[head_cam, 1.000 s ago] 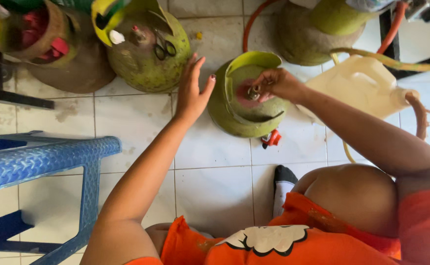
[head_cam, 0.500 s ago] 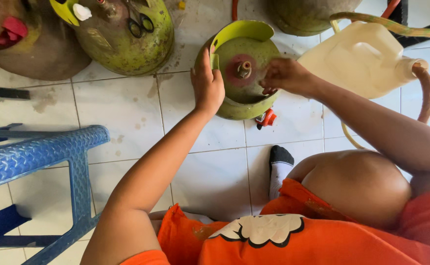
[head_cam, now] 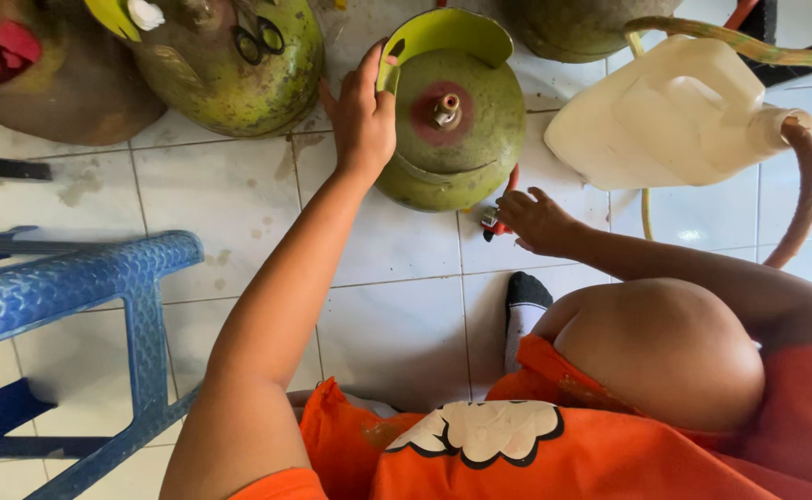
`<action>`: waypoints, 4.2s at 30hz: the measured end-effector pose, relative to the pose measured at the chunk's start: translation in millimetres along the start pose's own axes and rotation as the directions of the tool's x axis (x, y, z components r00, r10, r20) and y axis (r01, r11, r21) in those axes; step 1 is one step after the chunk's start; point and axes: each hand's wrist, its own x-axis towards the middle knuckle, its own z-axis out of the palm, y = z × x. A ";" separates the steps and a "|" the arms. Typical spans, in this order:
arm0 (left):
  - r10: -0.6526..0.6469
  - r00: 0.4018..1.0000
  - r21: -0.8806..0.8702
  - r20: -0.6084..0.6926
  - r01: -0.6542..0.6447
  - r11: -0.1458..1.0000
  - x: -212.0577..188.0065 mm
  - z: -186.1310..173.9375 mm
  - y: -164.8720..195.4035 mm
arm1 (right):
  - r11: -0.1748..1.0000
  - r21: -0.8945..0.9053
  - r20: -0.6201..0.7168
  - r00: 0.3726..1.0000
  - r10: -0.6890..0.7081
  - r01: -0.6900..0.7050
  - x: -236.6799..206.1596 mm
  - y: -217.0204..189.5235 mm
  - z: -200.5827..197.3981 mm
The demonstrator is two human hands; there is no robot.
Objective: The person works on several green gas cylinders, using a knife to scrape the valve area and then attaching a red regulator. Later, the person uses a screwdriver on a wall-mounted electrical box.
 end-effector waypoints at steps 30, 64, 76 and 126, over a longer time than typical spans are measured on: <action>-0.077 0.944 -0.270 -0.321 -0.013 0.963 -43.7 -4.6 18.7 | 0.841 0.532 -0.145 0.968 0.205 -0.099 -45.3 55.9 -97.4; -0.191 0.937 -0.271 -0.293 0.111 0.956 -33.8 3.9 19.2 | 0.689 0.671 -0.117 0.879 0.461 -0.273 112.7 46.2 -197.6; -0.123 0.930 -0.233 -0.346 0.042 0.972 -20.5 -4.1 13.6 | 0.704 0.658 -0.097 0.897 0.431 -0.267 138.9 35.4 -212.3; 0.024 0.926 -0.264 -0.377 -0.132 0.955 30.2 -17.6 -5.0 | 0.863 0.241 0.326 0.874 0.359 -0.444 181.9 76.8 -231.6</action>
